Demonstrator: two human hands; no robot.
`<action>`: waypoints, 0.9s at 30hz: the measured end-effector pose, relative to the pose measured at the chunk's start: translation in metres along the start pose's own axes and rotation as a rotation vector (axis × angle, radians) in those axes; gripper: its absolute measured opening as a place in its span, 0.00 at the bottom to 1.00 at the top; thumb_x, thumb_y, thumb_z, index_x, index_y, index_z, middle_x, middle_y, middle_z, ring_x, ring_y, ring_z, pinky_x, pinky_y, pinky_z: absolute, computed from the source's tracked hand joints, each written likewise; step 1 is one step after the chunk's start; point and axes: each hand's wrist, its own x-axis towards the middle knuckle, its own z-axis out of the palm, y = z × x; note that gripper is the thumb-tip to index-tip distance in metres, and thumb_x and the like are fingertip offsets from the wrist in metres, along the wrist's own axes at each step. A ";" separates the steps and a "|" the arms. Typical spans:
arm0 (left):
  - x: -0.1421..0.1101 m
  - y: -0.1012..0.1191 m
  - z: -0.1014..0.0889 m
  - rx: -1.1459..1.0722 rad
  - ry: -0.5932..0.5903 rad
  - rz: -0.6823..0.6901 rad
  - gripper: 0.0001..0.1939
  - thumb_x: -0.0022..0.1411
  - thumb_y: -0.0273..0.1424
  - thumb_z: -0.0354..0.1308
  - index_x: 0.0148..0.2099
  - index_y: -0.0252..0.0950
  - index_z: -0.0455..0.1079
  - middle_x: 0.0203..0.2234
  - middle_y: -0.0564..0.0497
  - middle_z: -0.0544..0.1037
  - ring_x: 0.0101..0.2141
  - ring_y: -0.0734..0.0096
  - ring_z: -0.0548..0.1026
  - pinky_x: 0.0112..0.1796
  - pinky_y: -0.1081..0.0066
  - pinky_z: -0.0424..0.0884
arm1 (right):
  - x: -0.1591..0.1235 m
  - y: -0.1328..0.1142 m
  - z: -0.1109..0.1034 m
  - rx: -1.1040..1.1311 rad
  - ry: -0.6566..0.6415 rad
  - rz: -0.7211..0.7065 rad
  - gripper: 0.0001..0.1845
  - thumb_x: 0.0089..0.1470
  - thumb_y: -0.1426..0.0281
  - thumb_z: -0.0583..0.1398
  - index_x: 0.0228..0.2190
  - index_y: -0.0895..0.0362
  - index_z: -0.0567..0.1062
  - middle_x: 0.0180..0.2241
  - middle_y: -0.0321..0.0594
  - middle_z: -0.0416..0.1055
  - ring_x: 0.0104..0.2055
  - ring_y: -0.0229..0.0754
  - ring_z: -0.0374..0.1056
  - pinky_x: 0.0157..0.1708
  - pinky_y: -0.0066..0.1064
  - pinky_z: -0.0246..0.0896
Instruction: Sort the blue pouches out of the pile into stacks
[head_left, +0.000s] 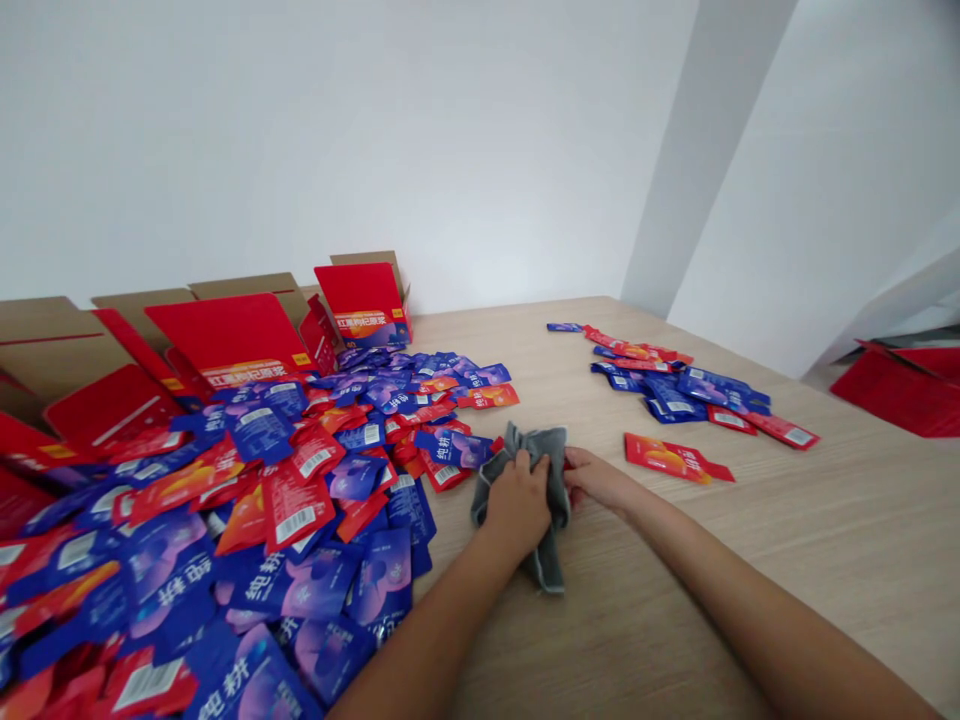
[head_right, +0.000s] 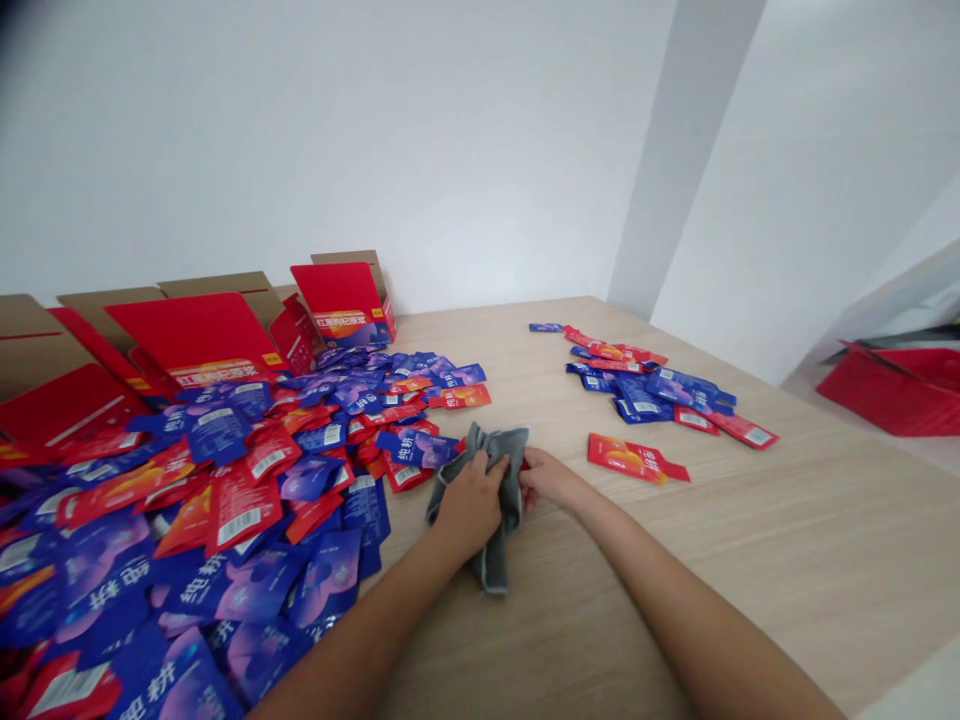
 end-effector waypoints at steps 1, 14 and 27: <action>0.002 -0.004 -0.001 0.008 -0.001 -0.051 0.25 0.60 0.24 0.45 0.60 0.36 0.59 0.48 0.41 0.66 0.43 0.63 0.70 0.40 0.68 0.70 | 0.000 0.000 0.000 -0.008 -0.014 0.021 0.15 0.35 0.72 0.57 0.32 0.57 0.69 0.16 0.29 0.70 0.15 0.33 0.64 0.16 0.22 0.57; 0.005 -0.036 -0.004 -0.454 0.382 -0.322 0.25 0.63 0.23 0.40 0.61 0.36 0.59 0.47 0.44 0.67 0.47 0.67 0.70 0.50 0.67 0.65 | -0.023 -0.015 -0.053 -0.767 0.274 -0.343 0.22 0.41 0.80 0.49 0.31 0.53 0.78 0.42 0.38 0.74 0.46 0.43 0.69 0.50 0.35 0.59; -0.006 0.018 0.001 -0.042 0.041 0.071 0.28 0.59 0.22 0.45 0.63 0.33 0.54 0.46 0.41 0.66 0.44 0.61 0.68 0.44 0.65 0.68 | -0.011 -0.006 -0.018 -0.944 0.272 -0.142 0.18 0.47 0.72 0.57 0.42 0.60 0.73 0.42 0.49 0.73 0.44 0.49 0.69 0.43 0.33 0.61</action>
